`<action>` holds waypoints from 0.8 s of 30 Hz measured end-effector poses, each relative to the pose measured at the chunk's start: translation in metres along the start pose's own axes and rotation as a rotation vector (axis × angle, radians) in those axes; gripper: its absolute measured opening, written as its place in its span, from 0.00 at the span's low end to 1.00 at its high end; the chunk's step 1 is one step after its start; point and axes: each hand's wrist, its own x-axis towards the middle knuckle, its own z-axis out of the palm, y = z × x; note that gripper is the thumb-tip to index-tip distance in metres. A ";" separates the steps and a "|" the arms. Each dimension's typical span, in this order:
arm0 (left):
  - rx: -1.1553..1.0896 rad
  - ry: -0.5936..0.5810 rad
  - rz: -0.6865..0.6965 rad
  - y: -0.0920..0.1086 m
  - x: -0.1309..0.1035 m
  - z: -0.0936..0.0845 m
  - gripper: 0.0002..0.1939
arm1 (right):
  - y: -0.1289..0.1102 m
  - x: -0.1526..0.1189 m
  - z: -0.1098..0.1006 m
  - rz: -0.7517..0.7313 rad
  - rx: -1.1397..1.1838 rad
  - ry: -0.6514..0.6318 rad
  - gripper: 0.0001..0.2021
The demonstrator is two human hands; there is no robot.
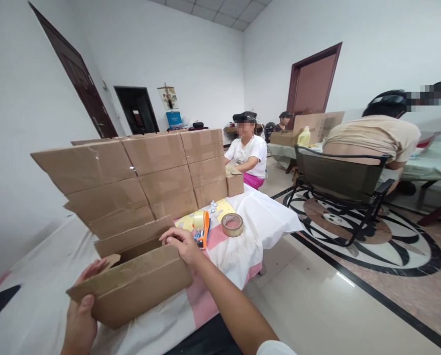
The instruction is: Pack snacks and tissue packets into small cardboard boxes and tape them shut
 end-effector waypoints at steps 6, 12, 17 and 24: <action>-0.085 0.059 -0.053 0.005 -0.002 0.006 0.31 | 0.001 -0.002 0.004 0.030 0.081 0.061 0.09; -0.087 0.068 -0.052 0.005 -0.002 0.007 0.30 | -0.001 -0.004 0.005 0.015 0.106 0.113 0.12; -0.071 0.056 -0.027 0.006 -0.001 0.008 0.28 | -0.001 -0.006 0.006 -0.038 0.106 0.104 0.11; -0.041 0.064 -0.015 0.007 -0.002 0.009 0.28 | 0.001 -0.004 0.007 -0.068 0.139 0.119 0.17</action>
